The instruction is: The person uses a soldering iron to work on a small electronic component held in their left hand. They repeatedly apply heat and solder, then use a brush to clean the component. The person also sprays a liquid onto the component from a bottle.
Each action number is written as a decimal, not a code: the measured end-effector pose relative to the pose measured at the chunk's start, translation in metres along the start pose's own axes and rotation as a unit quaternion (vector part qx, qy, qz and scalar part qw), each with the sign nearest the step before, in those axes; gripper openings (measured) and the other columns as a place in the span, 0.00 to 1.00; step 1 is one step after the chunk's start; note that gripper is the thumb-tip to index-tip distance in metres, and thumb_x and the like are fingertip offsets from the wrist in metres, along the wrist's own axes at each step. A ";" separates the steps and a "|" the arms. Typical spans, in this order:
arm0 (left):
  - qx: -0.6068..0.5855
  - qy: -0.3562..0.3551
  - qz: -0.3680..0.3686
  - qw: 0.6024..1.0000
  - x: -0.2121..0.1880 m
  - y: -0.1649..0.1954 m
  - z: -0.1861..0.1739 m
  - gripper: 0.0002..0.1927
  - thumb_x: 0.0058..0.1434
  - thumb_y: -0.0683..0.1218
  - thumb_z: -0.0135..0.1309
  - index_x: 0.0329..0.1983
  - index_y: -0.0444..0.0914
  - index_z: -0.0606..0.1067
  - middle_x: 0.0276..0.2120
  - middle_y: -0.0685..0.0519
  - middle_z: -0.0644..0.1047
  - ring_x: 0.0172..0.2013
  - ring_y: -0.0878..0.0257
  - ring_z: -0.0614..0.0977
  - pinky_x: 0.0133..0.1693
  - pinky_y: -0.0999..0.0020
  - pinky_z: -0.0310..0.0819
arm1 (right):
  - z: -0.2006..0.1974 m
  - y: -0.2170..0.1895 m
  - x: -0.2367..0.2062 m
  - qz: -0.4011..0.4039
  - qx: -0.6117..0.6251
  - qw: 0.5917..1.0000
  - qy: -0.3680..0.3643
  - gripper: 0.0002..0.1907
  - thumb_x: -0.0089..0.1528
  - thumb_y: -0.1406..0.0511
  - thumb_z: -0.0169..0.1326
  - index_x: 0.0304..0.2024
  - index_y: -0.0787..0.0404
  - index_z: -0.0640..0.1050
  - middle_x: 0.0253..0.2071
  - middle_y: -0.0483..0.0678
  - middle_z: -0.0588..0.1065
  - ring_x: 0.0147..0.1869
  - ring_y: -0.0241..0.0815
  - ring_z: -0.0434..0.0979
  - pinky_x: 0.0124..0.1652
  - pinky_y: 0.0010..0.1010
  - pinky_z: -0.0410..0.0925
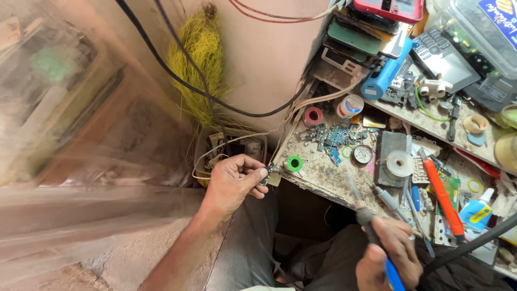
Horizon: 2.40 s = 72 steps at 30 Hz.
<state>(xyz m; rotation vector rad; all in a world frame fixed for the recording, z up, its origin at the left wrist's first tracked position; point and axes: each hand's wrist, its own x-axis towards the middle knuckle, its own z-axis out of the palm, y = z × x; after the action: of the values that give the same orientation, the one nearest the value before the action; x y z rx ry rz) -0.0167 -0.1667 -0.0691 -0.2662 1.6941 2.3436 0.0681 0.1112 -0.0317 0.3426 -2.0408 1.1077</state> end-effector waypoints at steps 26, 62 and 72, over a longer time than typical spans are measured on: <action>0.024 0.006 -0.008 1.000 0.014 0.008 -0.002 0.08 0.62 0.40 0.60 0.40 0.29 0.79 0.27 0.49 0.81 0.24 0.65 0.84 0.26 0.75 0.81 | 0.047 -0.002 0.002 0.075 -0.087 0.992 -0.057 0.15 0.56 0.73 0.66 0.47 0.67 0.81 0.41 0.51 0.79 0.45 0.45 0.80 0.48 0.32 0.74; 0.069 -0.014 -0.042 0.997 0.031 0.018 -0.014 0.06 0.61 0.40 0.59 0.36 0.30 0.79 0.27 0.50 0.81 0.24 0.67 0.83 0.24 0.74 0.80 | 0.085 0.005 0.012 0.095 0.062 0.987 -0.111 0.09 0.61 0.68 0.59 0.42 0.66 0.82 0.37 0.49 0.79 0.46 0.45 0.81 0.56 0.37 0.74; 0.071 -0.021 -0.040 0.996 0.031 0.024 -0.013 0.06 0.62 0.40 0.59 0.37 0.30 0.80 0.27 0.51 0.81 0.24 0.67 0.83 0.25 0.74 0.81 | 0.085 0.006 0.013 0.088 0.052 0.987 -0.126 0.10 0.59 0.68 0.61 0.42 0.65 0.82 0.36 0.49 0.79 0.45 0.45 0.81 0.53 0.36 0.74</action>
<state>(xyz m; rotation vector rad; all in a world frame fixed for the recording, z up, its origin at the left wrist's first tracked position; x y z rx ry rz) -0.0530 -0.1832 -0.0600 -0.2517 1.7858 2.1461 0.0133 0.0479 -0.0533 0.3757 -2.2750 1.3385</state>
